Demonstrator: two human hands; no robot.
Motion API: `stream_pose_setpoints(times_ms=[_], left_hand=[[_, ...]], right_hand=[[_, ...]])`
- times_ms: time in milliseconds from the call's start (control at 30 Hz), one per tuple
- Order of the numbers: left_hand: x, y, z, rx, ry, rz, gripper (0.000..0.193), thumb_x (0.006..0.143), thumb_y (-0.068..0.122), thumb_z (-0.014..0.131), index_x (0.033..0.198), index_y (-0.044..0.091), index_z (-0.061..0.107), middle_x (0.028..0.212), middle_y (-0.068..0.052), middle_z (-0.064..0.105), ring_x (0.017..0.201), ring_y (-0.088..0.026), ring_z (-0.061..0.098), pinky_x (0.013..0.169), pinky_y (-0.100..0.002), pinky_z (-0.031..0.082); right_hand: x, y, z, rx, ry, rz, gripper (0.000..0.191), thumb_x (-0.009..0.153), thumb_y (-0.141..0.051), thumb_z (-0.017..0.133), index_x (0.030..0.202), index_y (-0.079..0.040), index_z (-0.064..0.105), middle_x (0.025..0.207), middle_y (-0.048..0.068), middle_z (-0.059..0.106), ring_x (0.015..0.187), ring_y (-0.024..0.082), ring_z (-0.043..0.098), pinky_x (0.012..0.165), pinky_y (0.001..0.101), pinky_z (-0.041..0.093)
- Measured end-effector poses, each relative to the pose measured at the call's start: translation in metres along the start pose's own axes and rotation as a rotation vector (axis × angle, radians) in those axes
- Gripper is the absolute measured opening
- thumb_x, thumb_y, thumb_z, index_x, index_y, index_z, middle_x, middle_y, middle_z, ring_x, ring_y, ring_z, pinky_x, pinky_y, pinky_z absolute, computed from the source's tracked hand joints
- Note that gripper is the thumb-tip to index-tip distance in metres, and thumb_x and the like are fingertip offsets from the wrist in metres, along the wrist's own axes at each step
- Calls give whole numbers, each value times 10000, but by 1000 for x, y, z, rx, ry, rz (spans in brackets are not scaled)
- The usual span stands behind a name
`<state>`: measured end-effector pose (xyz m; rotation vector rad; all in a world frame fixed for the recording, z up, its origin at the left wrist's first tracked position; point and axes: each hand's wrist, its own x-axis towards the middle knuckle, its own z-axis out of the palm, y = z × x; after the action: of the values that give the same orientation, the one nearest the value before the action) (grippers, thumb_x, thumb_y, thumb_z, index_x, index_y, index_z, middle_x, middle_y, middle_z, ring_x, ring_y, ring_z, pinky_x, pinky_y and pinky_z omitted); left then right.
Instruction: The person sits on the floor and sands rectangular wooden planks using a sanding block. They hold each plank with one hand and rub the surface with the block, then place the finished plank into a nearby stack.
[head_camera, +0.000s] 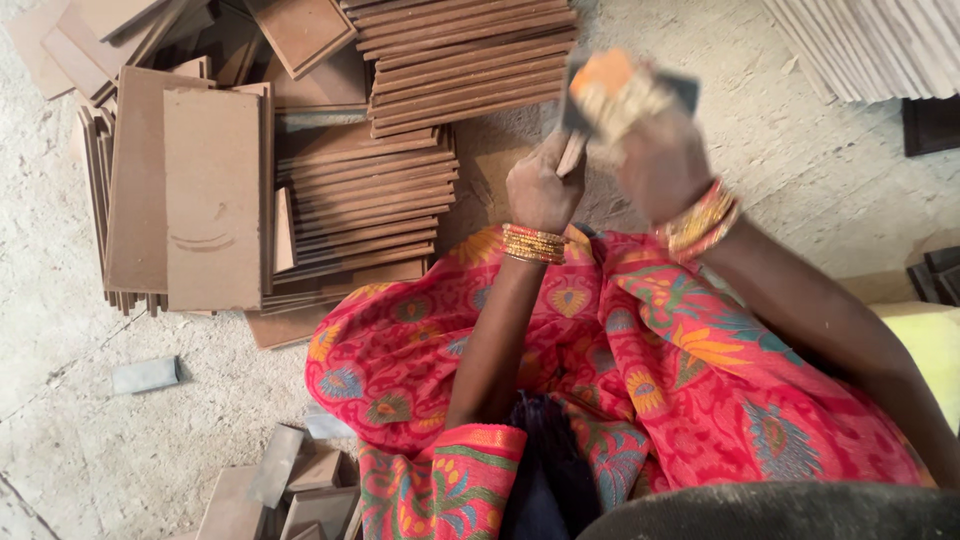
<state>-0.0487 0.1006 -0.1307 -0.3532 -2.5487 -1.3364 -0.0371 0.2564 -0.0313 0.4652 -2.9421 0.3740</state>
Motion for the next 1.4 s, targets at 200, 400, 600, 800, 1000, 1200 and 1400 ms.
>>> stream_pose_setpoints(times_ms=[200,400,600,800,1000,1200,1400], left_hand=[[0,-1,11,32,20,29,311,878,195,697,1188,189,681,1150,-131,762,863,-342,739,727,-443,605],[-5,-15,12,83,-238,-134,320,891,370,802,1137,188,708,917,-111,763,825,-308,759,714,-433,611],[-6,-2,8,-83,116,130,480,870,139,631,1349,143,640,1105,-167,744,913,-361,743,749,-457,609],[-2,-10,0,-59,-108,-50,204,880,235,762,1067,171,712,816,-127,739,707,-345,722,607,-467,566],[-5,-2,1,-110,104,119,399,876,145,671,1272,92,664,1065,-188,744,834,-377,719,698,-470,590],[-6,-23,10,135,-239,-128,260,918,363,789,1066,158,731,869,-132,771,760,-327,744,677,-447,586],[-13,-26,15,22,62,23,381,938,261,699,1302,154,668,1089,-154,749,861,-316,751,762,-404,621]], right_hand=[[-1,-12,-17,83,209,-165,683,781,141,596,1462,100,559,1505,290,558,1482,385,480,1277,492,362],[-16,-45,-14,111,164,-149,571,904,111,621,1469,25,599,1514,232,580,1472,358,493,1291,461,362],[8,1,-9,115,171,-72,614,879,-20,664,1475,88,562,1466,270,568,1423,406,501,1263,492,345],[-22,-52,0,122,200,-225,488,963,40,622,1449,4,627,1516,212,577,1465,351,505,1285,474,349],[20,-10,-21,98,202,-131,575,853,48,584,1426,70,618,1506,227,570,1453,393,507,1261,540,332],[-9,-57,-21,150,205,-179,516,921,66,591,1437,64,610,1507,248,560,1450,385,509,1262,515,344],[5,-16,-3,40,212,-129,645,817,155,557,1445,21,614,1499,223,587,1448,363,523,1259,503,367]])
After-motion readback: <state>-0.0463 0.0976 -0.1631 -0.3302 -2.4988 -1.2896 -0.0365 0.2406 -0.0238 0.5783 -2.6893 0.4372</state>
